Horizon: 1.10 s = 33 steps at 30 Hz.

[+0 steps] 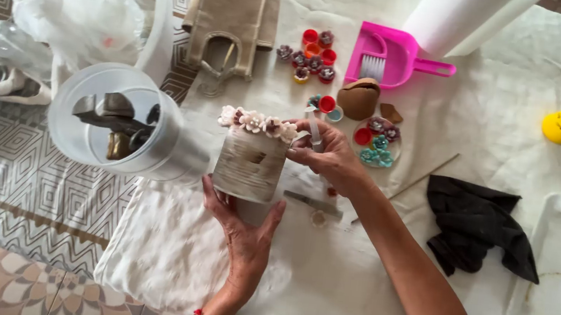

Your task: Decorate a tin can by applying adhesive with a syringe and attaching small flowers and beads

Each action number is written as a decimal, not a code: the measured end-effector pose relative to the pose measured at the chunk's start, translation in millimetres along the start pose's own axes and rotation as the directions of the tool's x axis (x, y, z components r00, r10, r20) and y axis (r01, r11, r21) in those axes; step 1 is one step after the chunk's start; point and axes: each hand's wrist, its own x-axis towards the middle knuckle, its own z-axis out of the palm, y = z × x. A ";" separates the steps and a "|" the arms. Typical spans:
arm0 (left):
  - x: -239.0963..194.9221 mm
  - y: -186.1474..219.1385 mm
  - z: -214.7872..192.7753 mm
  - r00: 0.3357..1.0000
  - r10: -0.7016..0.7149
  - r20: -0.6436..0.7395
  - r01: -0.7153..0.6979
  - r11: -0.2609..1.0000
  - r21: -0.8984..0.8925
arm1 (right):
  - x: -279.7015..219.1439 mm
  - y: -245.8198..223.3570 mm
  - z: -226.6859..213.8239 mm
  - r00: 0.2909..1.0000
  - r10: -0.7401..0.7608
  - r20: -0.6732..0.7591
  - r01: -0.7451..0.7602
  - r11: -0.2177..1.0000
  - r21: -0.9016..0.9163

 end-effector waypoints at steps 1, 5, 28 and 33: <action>0.8 0.7 1.2 1.000 0.000 0.006 0.000 1.000 -0.002 | -4.5 -0.2 -2.2 1.000 -0.001 -0.006 0.001 1.000 0.000; 6.9 1.9 5.2 0.999 -0.031 0.016 0.032 0.998 -0.059 | -21.6 -8.1 -6.1 0.996 -0.081 -0.031 0.081 0.997 -0.005; 38.4 6.2 -5.1 0.974 0.013 0.228 0.103 0.866 -0.490 | -104.7 -110.7 -3.4 0.653 -0.679 -0.337 0.675 0.723 -0.149; 47.2 4.4 -1.2 0.966 -0.003 0.257 0.166 0.770 -0.616 | -108.4 -101.9 -12.5 0.657 -0.656 -0.372 0.718 0.695 0.041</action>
